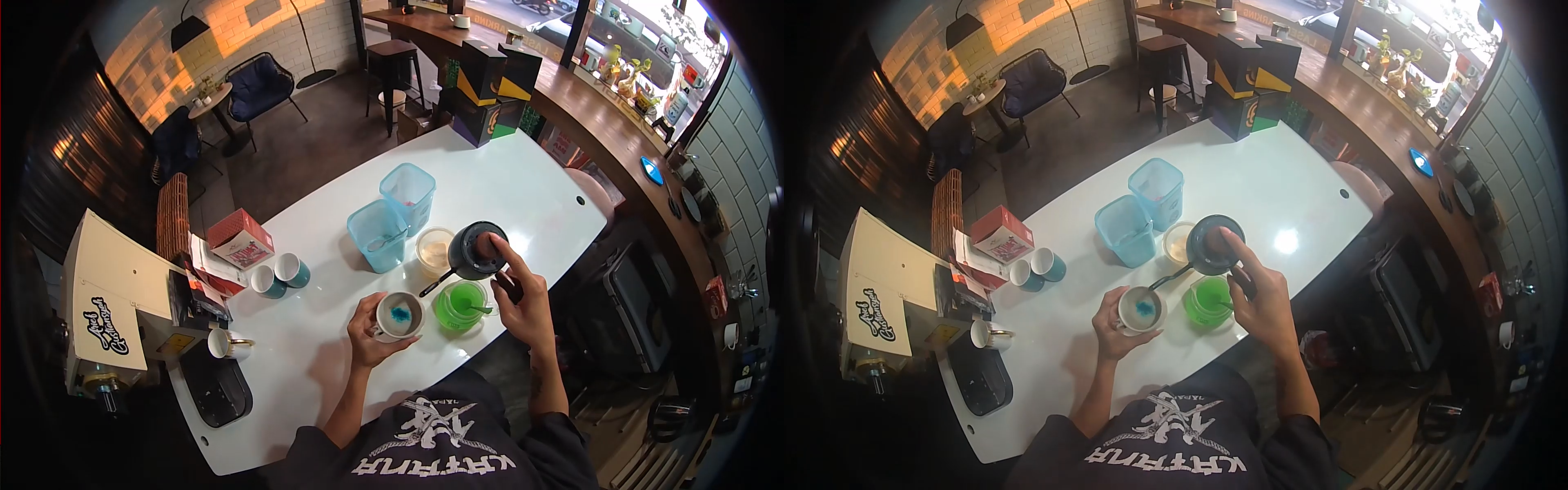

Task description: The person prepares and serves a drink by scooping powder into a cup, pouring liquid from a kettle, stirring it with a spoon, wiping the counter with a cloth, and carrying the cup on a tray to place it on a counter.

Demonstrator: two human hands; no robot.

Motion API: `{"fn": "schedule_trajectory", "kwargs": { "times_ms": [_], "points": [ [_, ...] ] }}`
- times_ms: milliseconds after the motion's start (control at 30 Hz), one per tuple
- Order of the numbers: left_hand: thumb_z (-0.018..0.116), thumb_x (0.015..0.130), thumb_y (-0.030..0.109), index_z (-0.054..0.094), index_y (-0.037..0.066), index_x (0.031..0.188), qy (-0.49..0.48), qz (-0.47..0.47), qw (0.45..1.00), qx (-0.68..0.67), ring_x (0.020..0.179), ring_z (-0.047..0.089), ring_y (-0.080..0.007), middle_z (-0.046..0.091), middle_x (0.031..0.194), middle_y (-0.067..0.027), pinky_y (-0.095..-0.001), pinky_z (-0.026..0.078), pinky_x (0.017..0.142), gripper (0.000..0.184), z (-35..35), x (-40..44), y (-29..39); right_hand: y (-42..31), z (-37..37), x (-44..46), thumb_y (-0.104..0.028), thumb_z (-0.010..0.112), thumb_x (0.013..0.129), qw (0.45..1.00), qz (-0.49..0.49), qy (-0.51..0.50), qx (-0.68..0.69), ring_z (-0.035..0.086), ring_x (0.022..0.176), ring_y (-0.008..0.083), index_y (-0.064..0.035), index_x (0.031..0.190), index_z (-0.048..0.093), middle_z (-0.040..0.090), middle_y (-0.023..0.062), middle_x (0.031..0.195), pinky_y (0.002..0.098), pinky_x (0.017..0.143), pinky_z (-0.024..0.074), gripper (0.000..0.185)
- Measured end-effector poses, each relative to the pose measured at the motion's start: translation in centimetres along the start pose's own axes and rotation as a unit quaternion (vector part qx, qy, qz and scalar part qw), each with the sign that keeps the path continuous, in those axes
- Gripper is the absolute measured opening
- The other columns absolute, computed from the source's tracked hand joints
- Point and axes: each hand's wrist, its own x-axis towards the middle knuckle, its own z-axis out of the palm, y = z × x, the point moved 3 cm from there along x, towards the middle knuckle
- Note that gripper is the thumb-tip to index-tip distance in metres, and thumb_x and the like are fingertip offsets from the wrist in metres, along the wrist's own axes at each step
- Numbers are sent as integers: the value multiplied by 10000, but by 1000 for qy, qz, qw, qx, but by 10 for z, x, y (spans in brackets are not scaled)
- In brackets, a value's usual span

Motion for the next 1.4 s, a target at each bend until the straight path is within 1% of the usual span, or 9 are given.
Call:
{"fn": "schedule_trajectory", "kwargs": {
  "times_ms": [133,200,267,333,367,467,700,1033,1400],
  "points": [
    [939,551,63,381,-24,1379,4,-25,997,-74,1149,598,-242,548,1262,-146,-373,500,1000,1003,1,4,6,-5,1,2,178,509,787,1000,-3,-3,19,659,1077,343,-96,1445,441,630,248,1208,372,906,536,716],
    [927,564,75,337,-17,1410,51,-74,959,-267,1182,575,-237,544,1272,-142,-386,488,1012,1035,7,7,5,-7,1,2,183,507,787,999,-14,-3,28,656,1088,335,-94,1446,440,632,249,1206,370,906,536,718],
    [922,627,199,319,76,1446,33,-82,943,-322,1249,520,-250,513,1331,-100,-428,451,1052,1025,15,-1,-19,-10,0,4,192,501,783,1000,-20,-2,23,650,1102,320,-95,1446,441,634,253,1200,369,916,532,724],
    [814,746,467,335,161,1470,97,-141,841,-513,1253,517,-283,501,1382,-79,-467,444,1052,920,29,-11,-32,-11,0,6,195,499,781,999,-20,0,26,647,1109,307,-94,1445,442,636,256,1194,368,922,530,727],
    [610,871,592,348,289,1469,60,-153,842,-513,1268,495,-294,483,1411,-55,-516,427,1039,720,32,-15,-36,-13,-1,6,196,499,781,999,-18,0,29,647,1110,304,-93,1445,442,636,256,1193,368,923,530,727],
    [515,921,609,367,366,1453,46,-206,741,-637,1251,504,-282,465,1432,-55,-528,450,992,603,40,-15,-22,-15,-1,8,196,498,779,999,-4,-3,34,655,1093,299,-93,1443,445,647,253,1169,373,924,531,726],
    [567,864,656,366,419,1441,-11,-192,748,-635,1267,489,-273,444,1451,-40,-528,437,996,655,45,-13,-25,-14,3,11,195,513,742,999,-37,7,2,698,984,324,-126,1429,481,674,242,1091,363,855,542,759],
    [533,883,657,394,157,1447,28,-229,788,-571,1312,462,-275,463,1436,-75,-524,414,1044,767,48,-10,-24,-10,5,9,165,551,694,995,-83,14,-53,618,643,252,-179,1421,516,656,167,808,344,659,506,805],
    [447,955,597,518,68,1340,24,-291,612,-735,1081,575,-291,593,1234,-135,-429,496,923,658,55,6,-4,-9,5,4,134,601,677,985,-104,23,-137,563,546,243,-236,1424,511,589,107,684,389,552,457,838]
  ]
}}
